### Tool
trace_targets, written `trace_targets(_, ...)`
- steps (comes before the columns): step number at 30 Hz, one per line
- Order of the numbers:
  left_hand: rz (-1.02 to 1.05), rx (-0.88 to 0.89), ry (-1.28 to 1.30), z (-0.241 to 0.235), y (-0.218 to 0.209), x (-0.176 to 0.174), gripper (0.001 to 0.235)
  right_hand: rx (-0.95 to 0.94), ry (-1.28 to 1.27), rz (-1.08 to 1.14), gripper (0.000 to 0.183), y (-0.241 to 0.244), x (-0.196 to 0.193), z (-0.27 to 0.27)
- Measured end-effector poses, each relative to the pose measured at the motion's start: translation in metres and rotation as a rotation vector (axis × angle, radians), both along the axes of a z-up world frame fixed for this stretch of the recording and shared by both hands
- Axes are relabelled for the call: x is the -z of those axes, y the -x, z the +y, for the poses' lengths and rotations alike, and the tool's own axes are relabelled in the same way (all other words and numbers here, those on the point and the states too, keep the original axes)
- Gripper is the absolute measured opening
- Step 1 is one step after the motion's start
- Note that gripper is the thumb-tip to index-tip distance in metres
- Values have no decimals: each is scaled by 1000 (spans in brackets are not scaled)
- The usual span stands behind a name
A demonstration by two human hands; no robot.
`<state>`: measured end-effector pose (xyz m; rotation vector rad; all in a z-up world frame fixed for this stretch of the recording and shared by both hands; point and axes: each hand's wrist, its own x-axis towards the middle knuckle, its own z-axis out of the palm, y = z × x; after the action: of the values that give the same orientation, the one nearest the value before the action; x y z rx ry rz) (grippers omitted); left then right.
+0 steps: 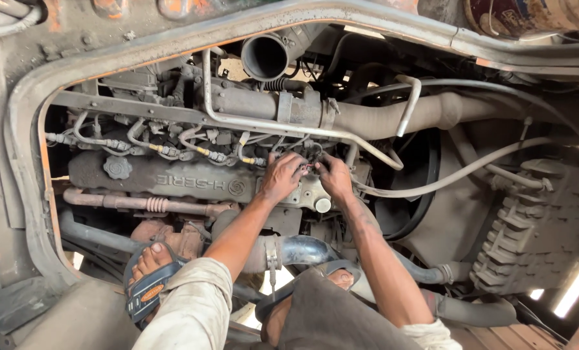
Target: The person is working on a vehicle engine, using their hands and a wrench to detach and manipulate several flexible hoses and metal components within the engine compartment.
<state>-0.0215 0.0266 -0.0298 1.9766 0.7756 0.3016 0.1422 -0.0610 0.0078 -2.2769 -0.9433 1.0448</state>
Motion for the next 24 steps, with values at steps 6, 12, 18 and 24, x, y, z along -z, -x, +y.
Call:
trace_targets(6,17,2,-24,-2,-1,4,29,18,71,37,22,-2,7,2)
trace_targets(12,93,36,-135,-8,-4,0,27,-182,55,-201,20,0,10,13)
trace_targets(18,68,5,-135,-9,-1,-5,24,-156,-128,-168,17,7,13,7)
trace_targets(24,10,-10,-178,-2,5,-10,34,-126,-161,9,20,5,-2,9)
